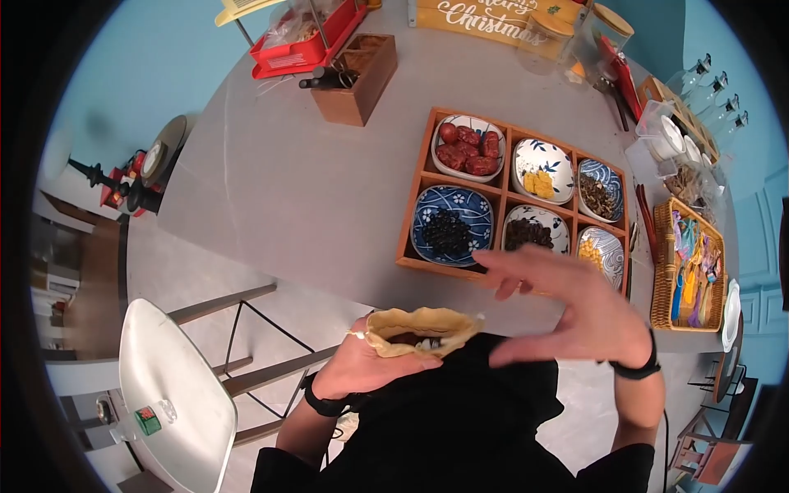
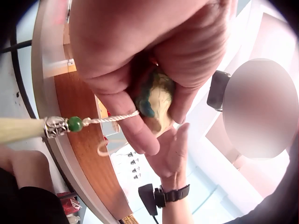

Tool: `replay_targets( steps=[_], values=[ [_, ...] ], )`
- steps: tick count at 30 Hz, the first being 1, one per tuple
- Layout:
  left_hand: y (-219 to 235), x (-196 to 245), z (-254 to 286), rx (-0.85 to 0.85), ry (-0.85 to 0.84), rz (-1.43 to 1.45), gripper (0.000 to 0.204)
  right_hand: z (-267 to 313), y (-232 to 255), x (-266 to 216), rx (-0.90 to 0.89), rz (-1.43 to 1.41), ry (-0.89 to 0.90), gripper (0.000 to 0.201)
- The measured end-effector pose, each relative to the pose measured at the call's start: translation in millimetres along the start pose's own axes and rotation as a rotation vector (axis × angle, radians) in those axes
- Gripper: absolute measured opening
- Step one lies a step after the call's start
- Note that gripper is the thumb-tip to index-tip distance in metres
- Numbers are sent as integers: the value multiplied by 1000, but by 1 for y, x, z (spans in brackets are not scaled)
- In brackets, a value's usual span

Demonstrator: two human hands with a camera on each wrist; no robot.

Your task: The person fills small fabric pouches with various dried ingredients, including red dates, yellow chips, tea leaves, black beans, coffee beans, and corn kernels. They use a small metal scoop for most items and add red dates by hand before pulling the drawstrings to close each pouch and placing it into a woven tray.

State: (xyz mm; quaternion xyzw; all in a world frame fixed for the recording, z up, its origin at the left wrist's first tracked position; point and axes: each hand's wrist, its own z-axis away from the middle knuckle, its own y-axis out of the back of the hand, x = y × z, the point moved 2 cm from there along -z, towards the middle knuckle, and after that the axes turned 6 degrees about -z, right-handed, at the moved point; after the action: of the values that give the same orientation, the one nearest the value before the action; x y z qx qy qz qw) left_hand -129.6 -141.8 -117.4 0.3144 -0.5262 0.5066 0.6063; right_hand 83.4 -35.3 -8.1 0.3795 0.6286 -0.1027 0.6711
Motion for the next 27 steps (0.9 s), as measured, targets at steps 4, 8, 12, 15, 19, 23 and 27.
replay_targets(
  steps=[4,8,12,15,19,23,27],
  values=[
    [-13,7,-16,-14,-132,-46,24,29,-21,24,70,80,3,33],
    [-32,23,-29,-36,-30,-113,34,54,-25,31,306,-41,-44,15],
    [-41,28,-39,121,-89,-161,19,74,-23,31,478,-96,-72,19],
    [-49,35,-47,151,-135,-173,18,92,-20,22,663,68,-38,20],
    [-54,50,-59,80,-268,-331,16,121,-30,34,296,-425,191,18],
    [-63,45,-61,-23,-333,-349,23,119,-26,47,740,-176,-139,37],
    [-76,40,-66,-43,-319,-342,26,108,-23,43,632,0,52,21]
  ],
)
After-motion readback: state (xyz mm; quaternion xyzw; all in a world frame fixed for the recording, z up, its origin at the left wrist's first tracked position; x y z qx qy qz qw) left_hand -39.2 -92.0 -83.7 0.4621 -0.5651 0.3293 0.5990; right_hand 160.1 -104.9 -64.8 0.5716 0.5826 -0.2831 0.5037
